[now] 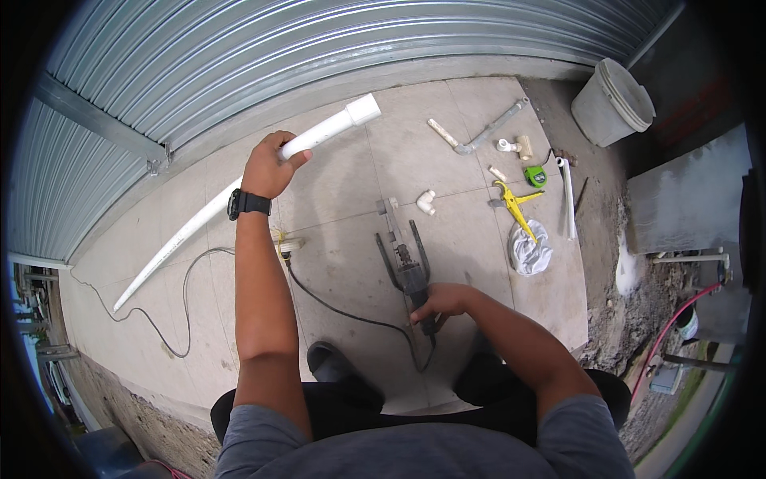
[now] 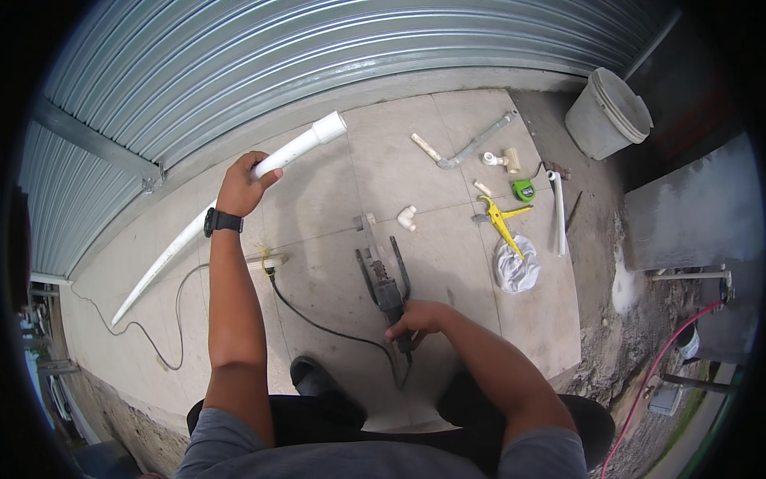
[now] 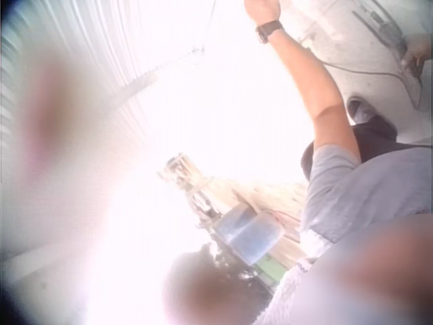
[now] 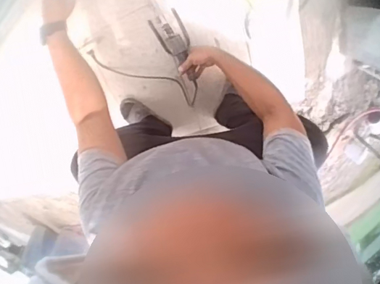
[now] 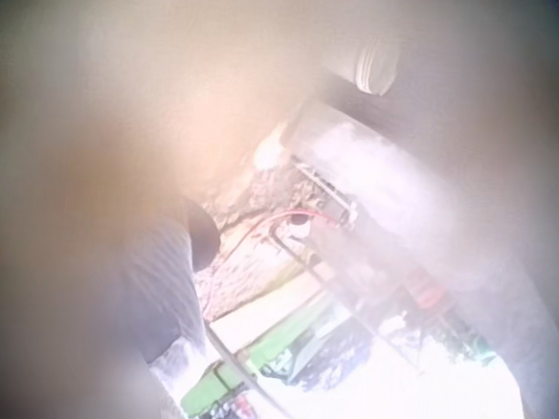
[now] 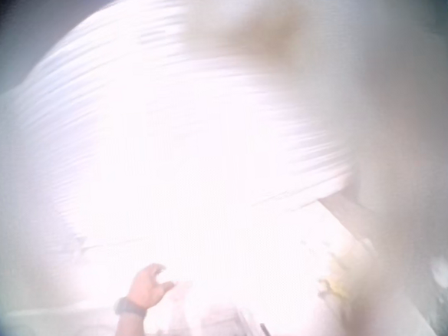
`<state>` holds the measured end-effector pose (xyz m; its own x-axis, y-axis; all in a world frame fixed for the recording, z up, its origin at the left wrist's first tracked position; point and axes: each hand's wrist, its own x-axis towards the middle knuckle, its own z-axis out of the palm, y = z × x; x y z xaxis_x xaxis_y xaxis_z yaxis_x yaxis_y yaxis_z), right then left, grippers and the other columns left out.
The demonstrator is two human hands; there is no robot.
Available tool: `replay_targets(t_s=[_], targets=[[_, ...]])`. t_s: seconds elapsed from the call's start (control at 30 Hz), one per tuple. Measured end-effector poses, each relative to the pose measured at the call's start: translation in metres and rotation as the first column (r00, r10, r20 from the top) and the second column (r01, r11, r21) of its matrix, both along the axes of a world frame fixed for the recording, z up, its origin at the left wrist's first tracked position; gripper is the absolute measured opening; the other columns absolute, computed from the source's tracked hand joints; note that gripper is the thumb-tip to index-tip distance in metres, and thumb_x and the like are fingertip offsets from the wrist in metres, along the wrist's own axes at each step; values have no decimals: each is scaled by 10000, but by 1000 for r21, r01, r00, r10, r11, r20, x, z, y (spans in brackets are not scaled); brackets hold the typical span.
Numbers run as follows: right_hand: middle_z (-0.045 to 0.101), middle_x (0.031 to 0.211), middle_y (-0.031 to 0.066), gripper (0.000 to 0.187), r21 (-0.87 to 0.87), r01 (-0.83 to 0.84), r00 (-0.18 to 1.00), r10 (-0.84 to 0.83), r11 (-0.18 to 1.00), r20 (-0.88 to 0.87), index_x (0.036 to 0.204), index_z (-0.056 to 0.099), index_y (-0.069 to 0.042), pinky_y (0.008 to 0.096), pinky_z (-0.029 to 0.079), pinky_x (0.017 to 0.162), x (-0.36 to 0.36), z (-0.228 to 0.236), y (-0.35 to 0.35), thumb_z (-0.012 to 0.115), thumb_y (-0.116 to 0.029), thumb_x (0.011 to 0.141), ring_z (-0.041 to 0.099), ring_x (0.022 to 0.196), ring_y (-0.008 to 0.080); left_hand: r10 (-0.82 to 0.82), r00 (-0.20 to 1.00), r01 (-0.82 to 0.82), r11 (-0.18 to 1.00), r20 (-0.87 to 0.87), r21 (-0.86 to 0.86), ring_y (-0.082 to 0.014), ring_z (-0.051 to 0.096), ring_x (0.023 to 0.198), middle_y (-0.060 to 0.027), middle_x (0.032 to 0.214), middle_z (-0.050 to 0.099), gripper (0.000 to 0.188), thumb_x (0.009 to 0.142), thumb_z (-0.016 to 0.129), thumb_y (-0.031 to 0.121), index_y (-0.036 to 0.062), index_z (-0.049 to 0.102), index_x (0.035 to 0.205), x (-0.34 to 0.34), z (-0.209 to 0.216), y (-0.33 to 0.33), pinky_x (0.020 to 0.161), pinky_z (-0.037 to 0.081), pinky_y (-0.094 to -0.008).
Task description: The person measures and cuts a white PVC pipe, then uses a heat gun to soften the ends before joining them to fittings. They repeatedly measure, cut, and assemble sections, checking fit against an existing wall-mounted pipe.
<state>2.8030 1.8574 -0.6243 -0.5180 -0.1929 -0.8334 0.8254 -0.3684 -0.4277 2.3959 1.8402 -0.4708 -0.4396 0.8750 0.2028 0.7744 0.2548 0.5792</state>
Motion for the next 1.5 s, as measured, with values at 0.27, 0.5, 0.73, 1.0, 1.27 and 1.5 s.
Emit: replay_targets(t_s=[0.27, 0.5, 0.73, 1.0, 1.27, 1.5], targets=[[697, 859, 158, 415, 515, 291, 949, -175, 806, -262, 974, 680, 74, 413, 608, 596, -89, 3, 63, 849, -275, 825, 719, 791, 245, -2, 968, 79, 951, 252, -298, -155, 606, 717, -55, 796, 695, 399, 861, 815, 408, 43, 755, 1009, 36, 30, -38, 702, 469, -323], [756, 913, 192, 450, 763, 568, 823, -192, 308, -535, 1104, 722, 63, 335, 573, 744, -104, -18, 123, 798, -319, 878, 740, 807, 260, 58, 908, 262, 693, 415, -671, -174, 653, 688, -71, 739, 720, 466, 719, 885, 471, 75, 799, 949, 79, 16, -58, 649, 469, -306], [716, 814, 73, 408, 645, 653, 746, -481, 396, -461, 968, 727, 42, 275, 533, 576, -43, 16, 179, 799, -352, 891, 694, 656, 144, -398, 696, 691, 146, 598, -708, -293, 688, 788, -143, 783, 717, 648, 754, 784, 641, 16, 798, 928, 181, -92, -68, 738, 513, -407], [721, 803, 100, 409, 810, 518, 836, -366, 276, -409, 958, 739, 34, 304, 555, 641, 15, 45, 192, 771, -371, 902, 725, 686, 175, -564, 733, 584, 234, 381, -777, -362, 708, 1035, -190, 1088, 734, 391, 844, 732, 288, 48, 710, 1152, 289, -166, -75, 903, 559, -466], [744, 831, 212, 447, 936, 242, 904, -410, 255, -122, 961, 763, 33, 406, 574, 747, 72, 13, 208, 721, -407, 890, 744, 759, 306, -554, 809, 479, 427, 197, -767, -375, 739, 956, -224, 1060, 730, 410, 948, 541, 117, 24, 556, 1347, 312, -176, -85, 818, 593, -463], [741, 966, 260, 464, 971, 167, 844, -533, 170, -52, 950, 757, 32, 459, 559, 874, 90, -36, 226, 711, -422, 860, 719, 981, 401, -530, 848, 368, 599, -8, -711, -314, 730, 894, -144, 1006, 705, 367, 906, 598, 131, 50, 576, 1264, 303, -190, -86, 755, 578, -436]])
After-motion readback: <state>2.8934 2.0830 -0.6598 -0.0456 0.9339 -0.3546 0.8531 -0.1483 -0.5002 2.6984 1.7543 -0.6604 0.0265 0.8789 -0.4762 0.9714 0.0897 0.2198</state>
